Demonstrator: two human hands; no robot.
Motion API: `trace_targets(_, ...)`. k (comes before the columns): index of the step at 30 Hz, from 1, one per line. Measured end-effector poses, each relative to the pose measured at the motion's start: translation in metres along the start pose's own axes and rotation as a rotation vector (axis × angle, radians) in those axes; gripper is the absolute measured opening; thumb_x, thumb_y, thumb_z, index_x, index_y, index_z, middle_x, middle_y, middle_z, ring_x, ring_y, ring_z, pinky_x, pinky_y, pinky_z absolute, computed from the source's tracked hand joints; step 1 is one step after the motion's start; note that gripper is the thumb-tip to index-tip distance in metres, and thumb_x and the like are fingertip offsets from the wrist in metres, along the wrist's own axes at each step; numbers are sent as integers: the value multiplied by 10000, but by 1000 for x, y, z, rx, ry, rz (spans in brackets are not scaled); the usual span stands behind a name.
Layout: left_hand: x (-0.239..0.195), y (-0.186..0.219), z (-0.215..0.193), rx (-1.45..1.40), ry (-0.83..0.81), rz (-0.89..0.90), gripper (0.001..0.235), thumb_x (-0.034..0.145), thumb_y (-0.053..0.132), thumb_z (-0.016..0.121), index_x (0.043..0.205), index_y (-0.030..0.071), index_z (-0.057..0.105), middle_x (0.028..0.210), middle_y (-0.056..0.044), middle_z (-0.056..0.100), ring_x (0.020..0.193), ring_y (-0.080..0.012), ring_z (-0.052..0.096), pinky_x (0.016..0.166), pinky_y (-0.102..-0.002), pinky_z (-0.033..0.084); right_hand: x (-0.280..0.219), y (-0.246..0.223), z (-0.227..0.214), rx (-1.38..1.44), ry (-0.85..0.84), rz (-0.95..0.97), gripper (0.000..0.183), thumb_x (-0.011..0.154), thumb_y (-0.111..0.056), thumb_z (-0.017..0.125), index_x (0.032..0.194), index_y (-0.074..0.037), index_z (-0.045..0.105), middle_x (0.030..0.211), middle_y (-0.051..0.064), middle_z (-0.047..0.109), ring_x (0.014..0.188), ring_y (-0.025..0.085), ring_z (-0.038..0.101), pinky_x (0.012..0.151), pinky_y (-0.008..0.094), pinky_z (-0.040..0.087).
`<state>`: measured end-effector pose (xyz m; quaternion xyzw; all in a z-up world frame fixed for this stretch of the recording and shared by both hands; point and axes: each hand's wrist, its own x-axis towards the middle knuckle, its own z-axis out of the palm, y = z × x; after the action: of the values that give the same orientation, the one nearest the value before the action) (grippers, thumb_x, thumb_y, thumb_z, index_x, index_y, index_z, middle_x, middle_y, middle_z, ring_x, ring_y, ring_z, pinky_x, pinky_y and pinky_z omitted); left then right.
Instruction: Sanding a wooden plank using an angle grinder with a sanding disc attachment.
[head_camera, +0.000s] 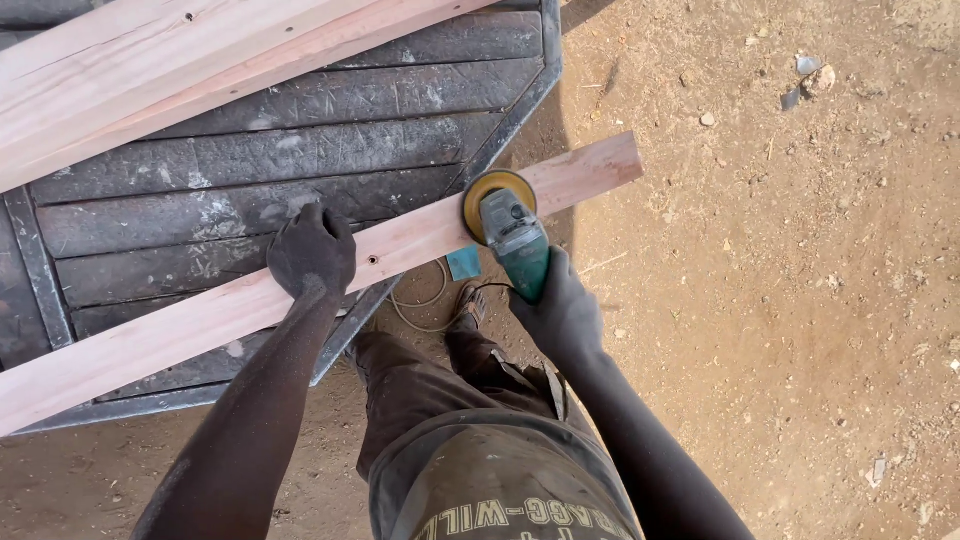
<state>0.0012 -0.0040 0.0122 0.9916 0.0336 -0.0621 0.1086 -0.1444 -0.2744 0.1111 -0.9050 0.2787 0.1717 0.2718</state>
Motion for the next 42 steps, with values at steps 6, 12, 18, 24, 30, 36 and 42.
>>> trace_targets(6, 2, -6, 7, -2, 19, -9, 358, 1045, 398, 467, 904, 139, 671, 842, -132, 748, 886, -345, 744, 811, -428, 553, -6, -6, 2, -102, -54, -134, 761, 758, -400, 766, 1381, -154, 404, 1119, 185, 635, 943, 528, 683, 816, 650, 571)
trace_targets(12, 4, -2, 6, -19, 24, -12, 310, 1008, 387, 482, 918, 162, 675, 857, -125, 757, 911, -335, 750, 818, -430, 559, 18, 61, -51, 139, 144, 288, 672, 856, -448, 765, 1312, -104, 412, 1120, 270, 649, 1086, 547, 632, 889, 652, 491)
trace_targets(18, 6, -3, 7, -8, -14, -30, 331, 1019, 382, 440, 923, 157, 664, 877, -127, 760, 941, -341, 746, 837, -435, 549, 21, 59, -56, 168, 187, 309, 672, 846, -459, 782, 1274, -95, 415, 1116, 296, 641, 1096, 560, 623, 866, 643, 478)
trace_targets(24, 3, -6, 8, -55, 43, -15, 285, 1012, 353, 475, 927, 156, 663, 860, -131, 750, 925, -356, 741, 828, -449, 565, -26, -6, 11, 70, -19, 77, 682, 830, -356, 757, 1354, -110, 396, 1126, 278, 654, 1027, 570, 655, 869, 676, 526)
trace_targets(30, 4, -10, 16, -55, 69, -3, 296, 1029, 372, 481, 923, 161, 660, 851, -124, 749, 930, -346, 741, 826, -438, 565, -36, -10, 14, -91, -86, -78, 710, 783, -398, 752, 1367, -181, 411, 1109, 183, 637, 943, 524, 684, 798, 654, 562)
trace_targets(36, 6, -9, 19, -18, 48, -1, 313, 1019, 365, 462, 907, 153, 664, 827, -128, 754, 907, -349, 748, 830, -448, 556, -11, 41, -28, 82, 99, 239, 660, 839, -432, 751, 1315, -121, 414, 1090, 281, 657, 1057, 566, 636, 878, 661, 500)
trace_targets(42, 5, -6, 11, 6, 30, 15, 290, 1009, 364, 466, 916, 174, 664, 827, -107, 755, 893, -317, 754, 813, -423, 562, 12, 73, -41, 136, 220, 308, 672, 851, -493, 787, 1263, -107, 421, 1051, 285, 652, 1044, 563, 643, 832, 632, 495)
